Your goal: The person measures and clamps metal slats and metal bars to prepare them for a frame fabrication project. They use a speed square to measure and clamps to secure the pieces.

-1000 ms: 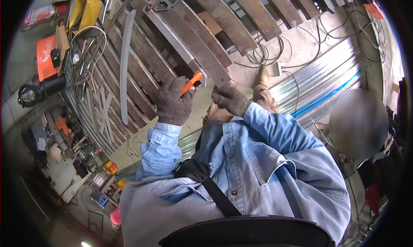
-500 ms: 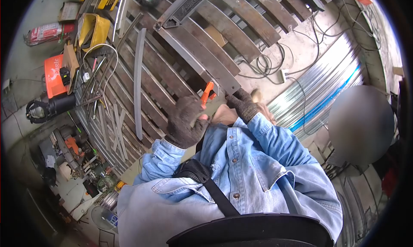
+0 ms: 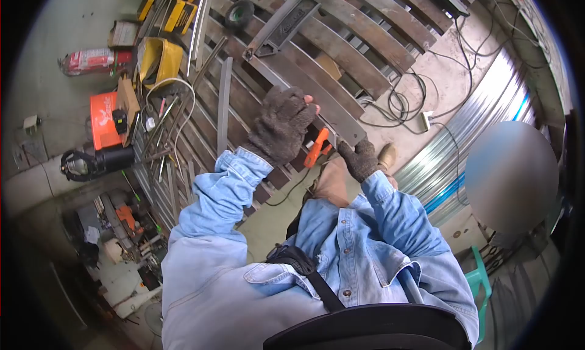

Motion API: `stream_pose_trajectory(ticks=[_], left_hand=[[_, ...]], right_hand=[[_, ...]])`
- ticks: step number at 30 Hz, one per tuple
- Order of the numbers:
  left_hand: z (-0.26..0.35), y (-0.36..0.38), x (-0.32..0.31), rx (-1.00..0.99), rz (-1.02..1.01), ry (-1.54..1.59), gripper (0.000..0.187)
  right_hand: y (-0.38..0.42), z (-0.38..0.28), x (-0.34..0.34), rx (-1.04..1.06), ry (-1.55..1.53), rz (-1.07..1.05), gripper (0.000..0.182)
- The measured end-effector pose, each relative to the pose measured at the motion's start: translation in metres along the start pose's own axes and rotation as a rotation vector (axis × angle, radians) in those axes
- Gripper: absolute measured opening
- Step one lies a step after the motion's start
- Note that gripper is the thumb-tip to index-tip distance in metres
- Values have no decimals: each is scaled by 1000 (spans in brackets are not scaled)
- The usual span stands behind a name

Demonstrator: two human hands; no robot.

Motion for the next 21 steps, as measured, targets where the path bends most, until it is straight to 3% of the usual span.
stream_pose_trajectory(ticks=[3,5,7,9,10,13,14,15,17,18,19,21], left_hand=[[-3,-3,0,-23,-4,115,46],[-11,-3,-1,27,68,228,43],[-13,3,-12,33,137,264,43],[-13,0,-8,59,113,250,46],[-17,3,-13,45,109,266,47],[-21,7,-18,36,192,317,45],[-19,6,-18,58,189,297,35],[-21,4,-15,59,201,311,35],[-24,-1,-18,55,105,343,34],[-26,-3,-17,30,98,346,39],[-31,-5,-15,29,99,355,39],[-32,-9,-12,-74,13,313,46]], right_hand=[[3,17,-13,-52,-16,55,31],[2,51,-9,-55,-492,285,21],[16,49,38,-97,-433,506,12],[40,44,77,-41,-570,768,9],[43,20,81,13,-660,728,12],[38,-44,49,-130,-447,369,23],[34,-58,39,-203,-392,263,29],[28,-63,34,-198,-482,192,33],[28,-47,39,-365,-446,207,29],[25,-47,38,-365,-437,212,29],[24,-53,36,-233,-467,226,29],[29,-51,32,-270,-661,299,29]])
Point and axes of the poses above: each hand's wrist, its own y-axis away from the middle knuckle, its own x-axis out of the back of the hand, z = x × y, the point moved 6 cm from there along -y, towards the middle knuckle, and after that the axes turned 4 degrees about -z, right-handed, at the moved point
